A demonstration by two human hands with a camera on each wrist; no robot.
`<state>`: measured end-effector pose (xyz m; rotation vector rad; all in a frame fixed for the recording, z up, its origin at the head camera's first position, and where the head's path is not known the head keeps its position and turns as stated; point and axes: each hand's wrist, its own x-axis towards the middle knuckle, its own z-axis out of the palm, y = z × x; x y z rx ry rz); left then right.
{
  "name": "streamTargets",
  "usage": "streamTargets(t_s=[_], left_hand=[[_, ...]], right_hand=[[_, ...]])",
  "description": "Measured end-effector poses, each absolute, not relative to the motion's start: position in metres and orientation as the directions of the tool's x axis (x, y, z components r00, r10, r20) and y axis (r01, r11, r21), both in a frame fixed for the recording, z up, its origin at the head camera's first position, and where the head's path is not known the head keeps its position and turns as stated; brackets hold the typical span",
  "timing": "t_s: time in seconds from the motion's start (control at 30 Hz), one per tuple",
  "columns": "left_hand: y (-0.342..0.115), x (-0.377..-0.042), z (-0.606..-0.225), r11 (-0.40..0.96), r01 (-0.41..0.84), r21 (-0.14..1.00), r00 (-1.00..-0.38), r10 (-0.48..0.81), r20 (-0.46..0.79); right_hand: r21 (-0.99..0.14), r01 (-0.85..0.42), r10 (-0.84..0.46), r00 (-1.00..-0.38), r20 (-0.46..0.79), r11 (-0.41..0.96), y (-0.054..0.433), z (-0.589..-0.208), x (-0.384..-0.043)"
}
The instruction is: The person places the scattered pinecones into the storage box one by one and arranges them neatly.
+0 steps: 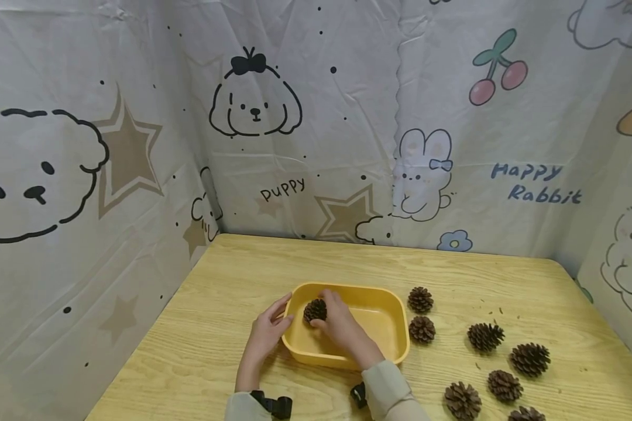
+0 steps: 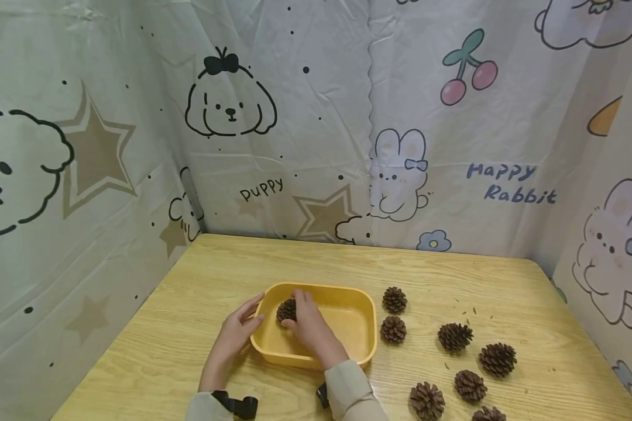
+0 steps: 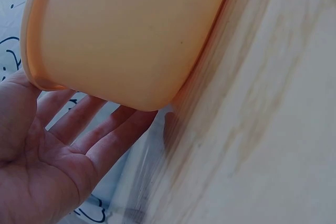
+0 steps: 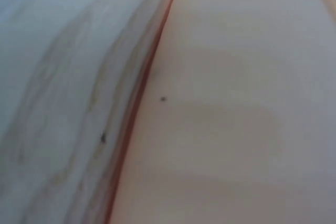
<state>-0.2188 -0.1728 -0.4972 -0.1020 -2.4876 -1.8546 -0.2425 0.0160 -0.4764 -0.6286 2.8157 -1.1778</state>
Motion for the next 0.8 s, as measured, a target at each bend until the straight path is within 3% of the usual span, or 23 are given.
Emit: streamTargets(t_s=[0.53, 0.8], left_hand=[[-0.173, -0.220, -0.498, 0.294, 0.092, 0.951, -0.996, 0.015, 0.092], [-0.172, -0.221, -0.498, 0.299, 0.082, 0.951, -0.997, 0.018, 0.080]], right_hand=[[-0.711, -0.404, -0.292, -0.913, 0.283, 0.575, 0.046, -0.472, -0.229], [-0.673, -0.416, -0.229, -0.907, 0.353, 0.612, 0.070, -0.471, -0.220]])
